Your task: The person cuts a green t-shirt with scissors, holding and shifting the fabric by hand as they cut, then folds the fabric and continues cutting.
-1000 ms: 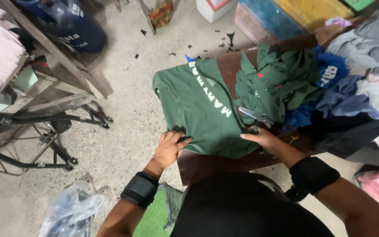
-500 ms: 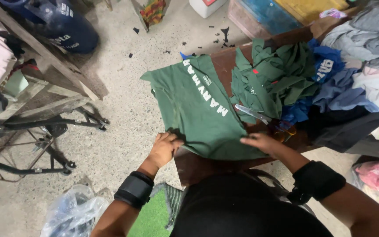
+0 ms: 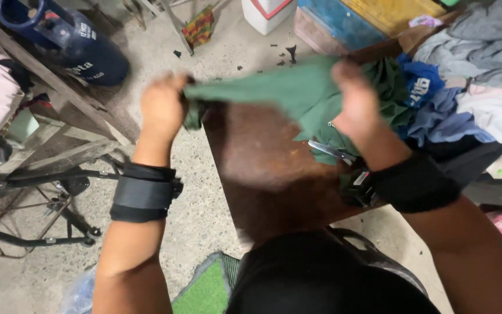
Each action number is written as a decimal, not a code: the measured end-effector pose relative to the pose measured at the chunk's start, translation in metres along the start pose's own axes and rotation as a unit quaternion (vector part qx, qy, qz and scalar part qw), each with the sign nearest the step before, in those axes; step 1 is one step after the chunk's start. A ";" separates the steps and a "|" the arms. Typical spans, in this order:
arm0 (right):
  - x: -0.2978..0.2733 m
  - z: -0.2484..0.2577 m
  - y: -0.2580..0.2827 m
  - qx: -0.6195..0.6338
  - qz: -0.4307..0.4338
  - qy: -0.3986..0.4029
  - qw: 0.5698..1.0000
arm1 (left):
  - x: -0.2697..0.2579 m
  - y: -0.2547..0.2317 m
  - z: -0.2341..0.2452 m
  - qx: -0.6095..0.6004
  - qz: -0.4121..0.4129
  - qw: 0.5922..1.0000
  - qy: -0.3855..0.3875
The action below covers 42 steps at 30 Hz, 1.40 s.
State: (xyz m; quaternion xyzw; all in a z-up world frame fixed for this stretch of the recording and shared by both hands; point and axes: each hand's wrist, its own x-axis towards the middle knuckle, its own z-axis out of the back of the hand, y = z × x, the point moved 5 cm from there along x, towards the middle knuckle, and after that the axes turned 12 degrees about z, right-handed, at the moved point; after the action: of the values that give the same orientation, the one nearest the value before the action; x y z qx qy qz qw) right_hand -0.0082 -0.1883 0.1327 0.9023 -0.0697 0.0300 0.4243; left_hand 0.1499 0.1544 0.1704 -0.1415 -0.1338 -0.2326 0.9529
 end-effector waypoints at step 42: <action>-0.237 0.168 -0.115 -0.601 -0.222 -0.111 0.760 | -0.253 -0.195 -0.195 -0.150 -0.369 0.886 0.239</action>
State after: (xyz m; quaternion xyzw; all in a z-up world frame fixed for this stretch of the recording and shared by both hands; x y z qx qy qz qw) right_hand -0.2256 -0.2213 -0.0886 0.4494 0.0823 -0.2131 0.8636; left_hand -0.1238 0.0261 -0.0506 -0.1633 0.0920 -0.6113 0.7689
